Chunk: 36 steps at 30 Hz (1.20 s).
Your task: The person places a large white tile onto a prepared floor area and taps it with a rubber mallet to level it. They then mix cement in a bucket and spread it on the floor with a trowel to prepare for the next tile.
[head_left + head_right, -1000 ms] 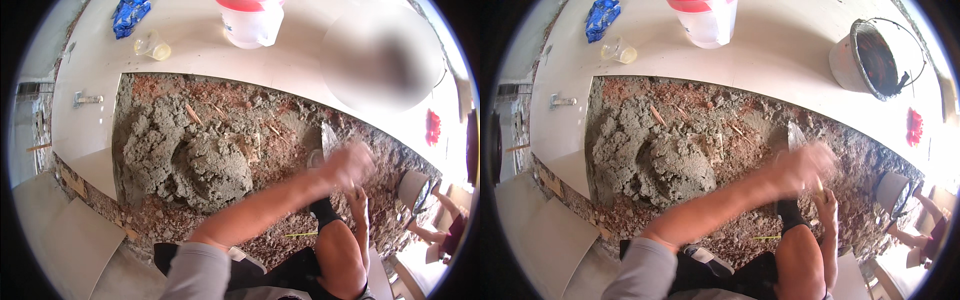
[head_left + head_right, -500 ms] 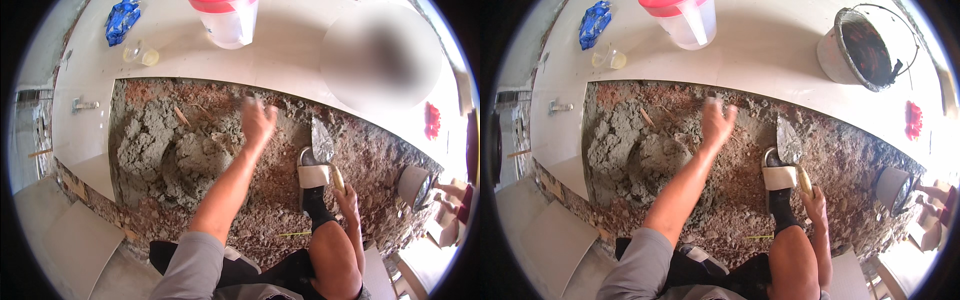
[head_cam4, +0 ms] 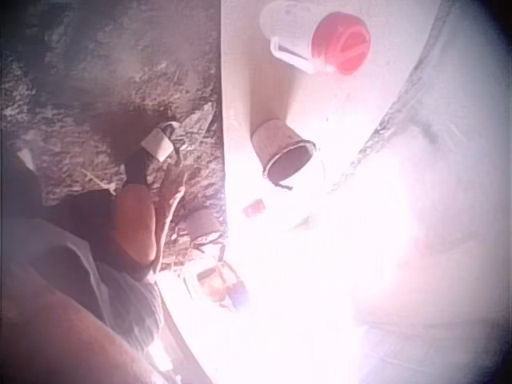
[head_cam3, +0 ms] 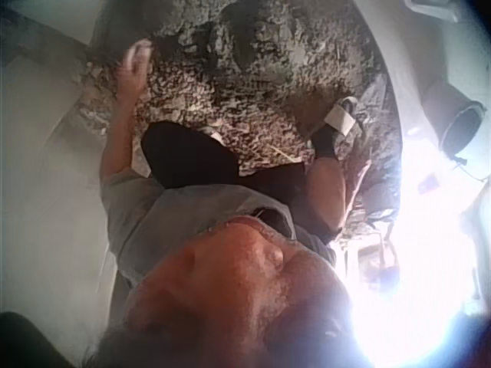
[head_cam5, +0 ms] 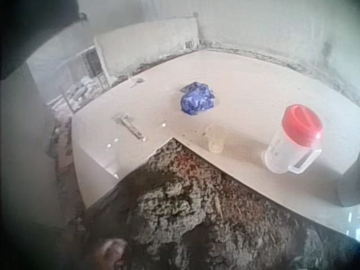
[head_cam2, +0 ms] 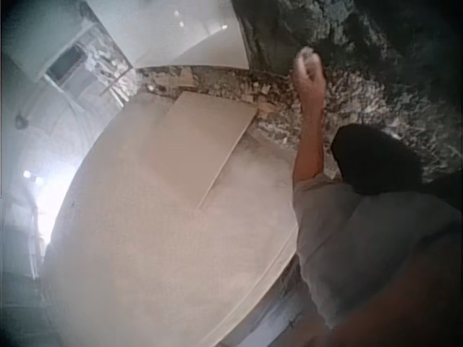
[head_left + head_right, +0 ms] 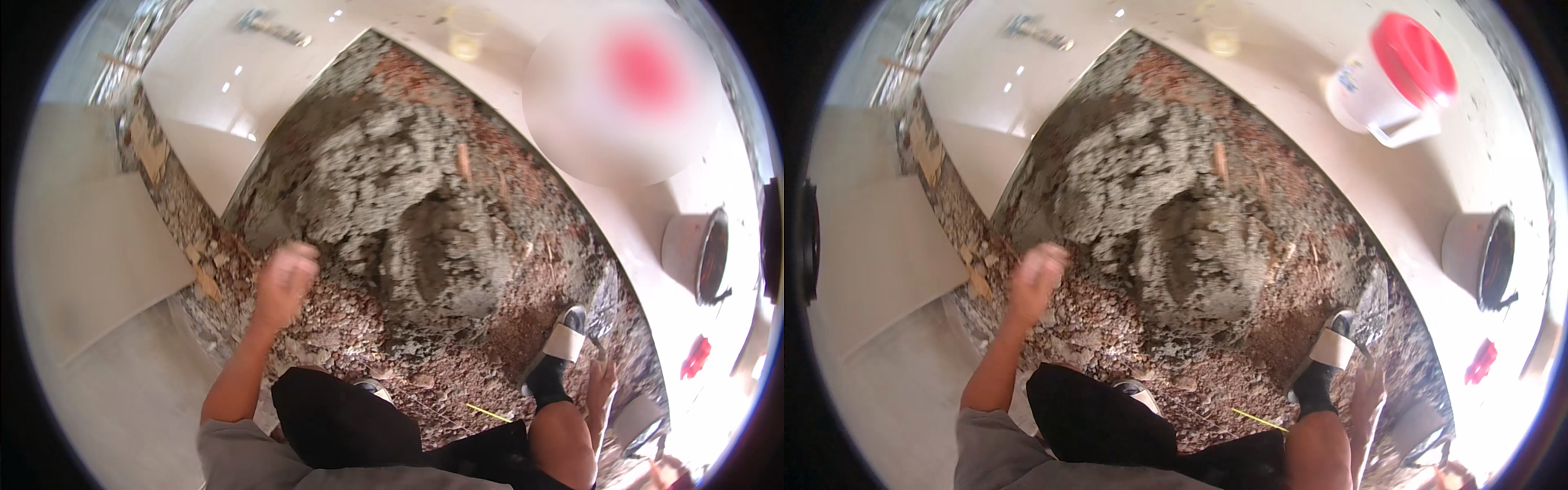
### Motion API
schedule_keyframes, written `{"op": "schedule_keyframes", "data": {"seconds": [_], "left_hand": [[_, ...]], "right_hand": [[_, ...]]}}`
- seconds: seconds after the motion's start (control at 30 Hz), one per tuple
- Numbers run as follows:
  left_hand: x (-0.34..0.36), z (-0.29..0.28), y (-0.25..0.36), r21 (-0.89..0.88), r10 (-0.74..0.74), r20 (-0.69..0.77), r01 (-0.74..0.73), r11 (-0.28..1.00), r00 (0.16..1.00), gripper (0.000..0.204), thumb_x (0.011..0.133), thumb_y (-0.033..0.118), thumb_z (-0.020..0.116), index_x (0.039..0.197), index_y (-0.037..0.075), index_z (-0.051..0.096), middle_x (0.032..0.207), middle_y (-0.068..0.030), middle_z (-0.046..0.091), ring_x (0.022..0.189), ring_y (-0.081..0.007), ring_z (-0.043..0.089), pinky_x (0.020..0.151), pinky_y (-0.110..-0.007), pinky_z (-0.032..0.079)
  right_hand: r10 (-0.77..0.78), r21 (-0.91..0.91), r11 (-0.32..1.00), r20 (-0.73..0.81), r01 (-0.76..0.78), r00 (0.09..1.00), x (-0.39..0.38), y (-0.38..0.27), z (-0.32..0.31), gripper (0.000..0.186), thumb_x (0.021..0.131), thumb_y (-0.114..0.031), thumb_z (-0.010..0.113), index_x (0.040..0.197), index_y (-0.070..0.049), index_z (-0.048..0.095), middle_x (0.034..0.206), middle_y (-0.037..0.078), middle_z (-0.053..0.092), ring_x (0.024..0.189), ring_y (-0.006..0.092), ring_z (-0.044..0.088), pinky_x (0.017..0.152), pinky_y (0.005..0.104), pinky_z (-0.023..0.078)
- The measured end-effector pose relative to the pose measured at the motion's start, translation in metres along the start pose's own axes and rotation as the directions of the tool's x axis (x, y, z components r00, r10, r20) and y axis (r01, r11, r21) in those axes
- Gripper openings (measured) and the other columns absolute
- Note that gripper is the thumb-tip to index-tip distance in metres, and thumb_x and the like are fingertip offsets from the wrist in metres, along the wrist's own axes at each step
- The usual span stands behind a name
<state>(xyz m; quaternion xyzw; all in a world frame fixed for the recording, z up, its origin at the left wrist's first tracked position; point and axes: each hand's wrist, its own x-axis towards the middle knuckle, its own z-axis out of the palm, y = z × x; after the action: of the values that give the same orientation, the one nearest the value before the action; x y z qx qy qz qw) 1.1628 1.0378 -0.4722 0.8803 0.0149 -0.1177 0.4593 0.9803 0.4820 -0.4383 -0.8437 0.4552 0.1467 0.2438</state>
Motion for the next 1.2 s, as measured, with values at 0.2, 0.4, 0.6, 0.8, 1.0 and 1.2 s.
{"op": "schedule_keyframes", "data": {"seconds": [0.2, 0.4, 0.6, 0.8, 1.0, 1.2], "left_hand": [[-0.037, -0.073, -0.233, 0.093, -0.384, -0.839, 0.797, 0.596, 0.385, 0.069, 0.097, 0.054, 0.034, 0.143, 0.003, 0.029, 0.143, -0.0160, 0.036, 0.130, -0.0330, 0.038, 0.105, -0.047, 0.034], [-0.034, -0.043, -0.288, 0.169, -0.586, -0.755, 0.951, 0.260, 0.295, 0.071, 0.096, 0.061, 0.014, 0.150, 0.014, 0.013, 0.154, -0.0095, 0.018, 0.143, -0.0268, 0.017, 0.113, -0.054, 0.021], [-0.026, -0.051, -0.264, 0.201, -0.650, -0.713, 0.965, 0.171, 0.263, 0.069, 0.097, 0.059, 0.012, 0.150, 0.015, 0.014, 0.155, -0.0069, 0.018, 0.143, -0.0258, 0.015, 0.113, -0.053, 0.021], [-0.025, -0.049, -0.266, 0.177, -0.648, -0.716, 0.965, 0.191, 0.260, 0.069, 0.097, 0.058, 0.012, 0.150, 0.014, 0.014, 0.154, -0.0092, 0.018, 0.143, -0.0265, 0.015, 0.113, -0.054, 0.021], [-0.029, -0.048, -0.273, 0.222, -0.619, -0.731, 0.957, 0.184, 0.289, 0.068, 0.098, 0.056, 0.017, 0.149, 0.010, 0.017, 0.152, -0.0155, 0.024, 0.141, -0.0308, 0.021, 0.109, -0.055, 0.025], [-0.031, -0.044, -0.279, 0.279, -0.516, -0.792, 0.945, 0.169, 0.326, 0.067, 0.099, 0.054, 0.020, 0.147, 0.007, 0.023, 0.148, -0.0173, 0.032, 0.137, -0.0340, 0.030, 0.104, -0.055, 0.032]], "right_hand": [[-0.632, -0.272, 0.700, 0.195, 0.661, 0.750, -0.001, -0.177, 0.000, 0.030, 0.088, -0.025, 0.061, 0.105, 0.000, 0.055, 0.086, 0.024, 0.062, 0.075, 0.0430, 0.061, 0.065, 0.0469, 0.047], [-0.646, -0.582, 0.285, 0.470, 0.761, 0.601, -0.031, -0.325, 0.093, 0.038, 0.086, -0.045, 0.063, 0.093, -0.009, 0.056, 0.085, 0.010, 0.060, 0.076, 0.0270, 0.065, 0.066, 0.0433, 0.052], [-0.868, -0.615, 0.037, 0.371, 0.788, 0.330, 0.036, -0.388, 0.167, 0.045, 0.089, -0.054, 0.054, 0.087, -0.009, 0.054, 0.077, 0.008, 0.060, 0.067, 0.0251, 0.066, 0.058, 0.0417, 0.054], [-0.673, -0.675, 0.282, 0.368, 0.682, 0.642, 0.061, -0.463, 0.205, 0.050, 0.090, -0.055, 0.048, 0.095, -0.006, 0.055, 0.086, 0.016, 0.067, 0.081, 0.0333, 0.067, 0.074, 0.0478, 0.051], [-0.536, -0.583, 0.487, 0.387, 0.650, 0.750, 0.032, -0.483, 0.195, 0.054, 0.091, -0.056, 0.044, 0.100, -0.004, 0.056, 0.091, 0.023, 0.066, 0.089, 0.0396, 0.064, 0.080, 0.0512, 0.047], [-0.460, -0.522, 0.658, 0.291, 0.543, 0.839, 0.062, -0.497, 0.194, 0.059, 0.091, -0.053, 0.040, 0.109, 0.001, 0.059, 0.097, 0.026, 0.066, 0.097, 0.0411, 0.062, 0.086, 0.0505, 0.044]]}}
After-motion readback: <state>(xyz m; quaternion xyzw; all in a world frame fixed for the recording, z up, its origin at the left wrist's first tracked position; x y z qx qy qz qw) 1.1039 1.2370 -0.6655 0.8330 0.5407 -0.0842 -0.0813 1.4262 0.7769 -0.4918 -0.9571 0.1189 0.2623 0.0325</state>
